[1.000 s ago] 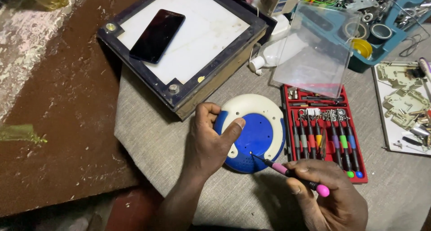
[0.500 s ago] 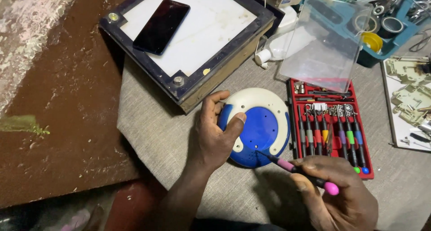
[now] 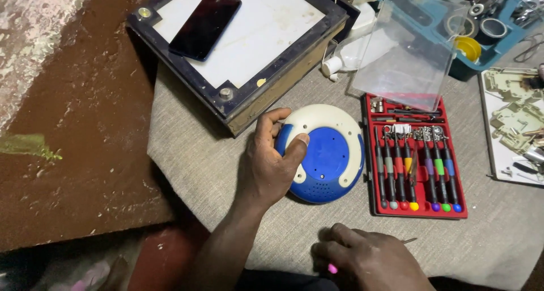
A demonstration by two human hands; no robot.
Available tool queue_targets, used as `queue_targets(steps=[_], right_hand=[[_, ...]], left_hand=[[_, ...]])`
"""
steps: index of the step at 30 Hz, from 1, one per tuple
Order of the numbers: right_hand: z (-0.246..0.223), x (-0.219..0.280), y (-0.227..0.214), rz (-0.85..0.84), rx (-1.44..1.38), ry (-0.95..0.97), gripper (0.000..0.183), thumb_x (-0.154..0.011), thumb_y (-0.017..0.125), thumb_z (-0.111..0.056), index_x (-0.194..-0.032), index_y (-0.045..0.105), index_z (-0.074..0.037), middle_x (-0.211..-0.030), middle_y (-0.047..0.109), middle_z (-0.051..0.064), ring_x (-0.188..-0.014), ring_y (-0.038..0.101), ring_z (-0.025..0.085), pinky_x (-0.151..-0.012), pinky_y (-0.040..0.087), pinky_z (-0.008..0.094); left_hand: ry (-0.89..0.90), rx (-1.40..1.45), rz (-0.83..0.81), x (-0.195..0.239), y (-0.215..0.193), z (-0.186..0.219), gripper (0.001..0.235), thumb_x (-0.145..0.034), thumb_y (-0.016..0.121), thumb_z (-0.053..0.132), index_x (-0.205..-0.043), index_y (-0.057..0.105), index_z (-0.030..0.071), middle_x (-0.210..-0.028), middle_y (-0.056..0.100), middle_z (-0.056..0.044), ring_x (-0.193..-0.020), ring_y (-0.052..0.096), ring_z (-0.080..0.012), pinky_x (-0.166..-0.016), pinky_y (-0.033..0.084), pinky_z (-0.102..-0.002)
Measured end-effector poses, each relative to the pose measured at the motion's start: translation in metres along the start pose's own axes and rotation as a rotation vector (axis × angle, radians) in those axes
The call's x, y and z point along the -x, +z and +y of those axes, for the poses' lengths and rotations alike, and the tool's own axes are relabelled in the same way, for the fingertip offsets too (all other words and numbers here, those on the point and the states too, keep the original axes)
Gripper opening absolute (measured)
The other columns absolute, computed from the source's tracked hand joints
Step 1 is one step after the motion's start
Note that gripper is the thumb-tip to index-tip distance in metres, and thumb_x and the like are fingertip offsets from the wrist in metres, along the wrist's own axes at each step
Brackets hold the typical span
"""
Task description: Unscrewing and prying open a small circular electronic device using a precision screwdriver set to remove batteries.
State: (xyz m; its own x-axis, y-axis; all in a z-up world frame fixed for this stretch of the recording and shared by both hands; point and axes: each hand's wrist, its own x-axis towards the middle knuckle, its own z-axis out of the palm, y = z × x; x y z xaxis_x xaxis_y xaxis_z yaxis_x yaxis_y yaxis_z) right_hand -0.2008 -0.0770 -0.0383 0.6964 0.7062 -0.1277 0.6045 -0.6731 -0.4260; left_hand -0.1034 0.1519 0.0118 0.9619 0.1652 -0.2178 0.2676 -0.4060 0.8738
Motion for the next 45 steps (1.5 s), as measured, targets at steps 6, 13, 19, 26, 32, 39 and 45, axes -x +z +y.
queue_targets(steps=[6,13,19,26,32,39,45], right_hand=[[0.003,0.006,0.013,-0.082,0.060,0.047,0.025,-0.098,0.070,-0.038,-0.120,0.066,-0.028,-0.120,0.058,0.001,-0.066,0.075,0.031,-0.047,0.061,0.052],[0.044,0.012,-0.077,0.259,0.047,0.480,0.033,-0.088,0.070,-0.037,-0.120,0.072,-0.045,-0.119,0.068,-0.012,-0.079,0.083,0.025,-0.057,0.063,0.049],[0.092,-0.039,-0.131,0.341,0.150,0.722,0.025,-0.103,0.060,-0.044,-0.108,0.076,-0.025,-0.113,0.070,-0.002,-0.089,0.072,0.034,-0.066,0.053,0.052],[0.105,-0.043,-0.132,0.399,0.029,0.567,0.027,-0.100,0.066,-0.038,-0.122,0.077,-0.025,-0.113,0.075,-0.001,-0.094,0.074,0.031,-0.072,0.055,0.047],[0.049,-0.006,-0.139,0.831,-0.376,0.416,0.015,-0.104,0.054,-0.013,-0.103,0.066,-0.004,-0.099,0.060,0.009,-0.091,0.058,0.021,-0.083,0.047,0.035],[0.040,0.007,-0.098,0.945,-0.615,0.375,0.049,-0.108,0.048,-0.041,-0.105,0.074,0.000,-0.089,0.069,0.008,-0.061,0.070,0.016,-0.054,0.057,0.027],[0.029,0.004,-0.076,0.961,-0.616,0.297,0.018,-0.100,0.067,-0.015,-0.110,0.072,-0.002,-0.109,0.076,0.010,-0.109,0.072,0.020,-0.102,0.055,0.030]], left_hand=[[-0.014,0.012,0.015,0.000,0.003,-0.005,0.064,-0.082,0.060,0.052,-0.143,0.056,0.032,-0.143,0.071,-0.011,-0.123,0.074,-0.0316,-0.081,0.065,-0.050],[-0.040,0.012,0.034,0.003,0.006,-0.001,0.065,-0.082,0.063,0.052,-0.144,0.056,0.035,-0.148,0.068,-0.010,-0.131,0.070,-0.0287,-0.086,0.064,-0.050],[-0.301,0.261,-0.014,0.012,0.004,0.019,0.079,-0.079,0.064,0.044,-0.156,0.050,0.040,-0.160,0.061,0.000,-0.131,0.070,-0.0290,-0.091,0.067,-0.051],[-0.338,0.346,-0.057,0.013,0.001,0.017,0.079,-0.077,0.064,0.042,-0.155,0.058,0.035,-0.139,0.076,-0.002,-0.117,0.078,-0.0283,-0.084,0.068,-0.046],[-0.389,0.533,-0.044,0.011,0.005,0.022,0.080,-0.074,0.067,0.033,-0.153,0.062,0.027,-0.132,0.079,-0.010,-0.113,0.078,-0.0331,-0.083,0.067,-0.050],[-0.345,0.750,0.097,0.016,0.017,0.010,0.081,-0.072,0.067,0.030,-0.153,0.058,0.022,-0.135,0.075,-0.016,-0.115,0.076,-0.0398,-0.081,0.067,-0.058],[-0.279,0.479,0.092,0.013,0.022,-0.011,0.088,-0.067,0.066,0.051,-0.151,0.052,0.028,-0.149,0.062,-0.007,-0.122,0.073,-0.0333,-0.083,0.070,-0.054]])
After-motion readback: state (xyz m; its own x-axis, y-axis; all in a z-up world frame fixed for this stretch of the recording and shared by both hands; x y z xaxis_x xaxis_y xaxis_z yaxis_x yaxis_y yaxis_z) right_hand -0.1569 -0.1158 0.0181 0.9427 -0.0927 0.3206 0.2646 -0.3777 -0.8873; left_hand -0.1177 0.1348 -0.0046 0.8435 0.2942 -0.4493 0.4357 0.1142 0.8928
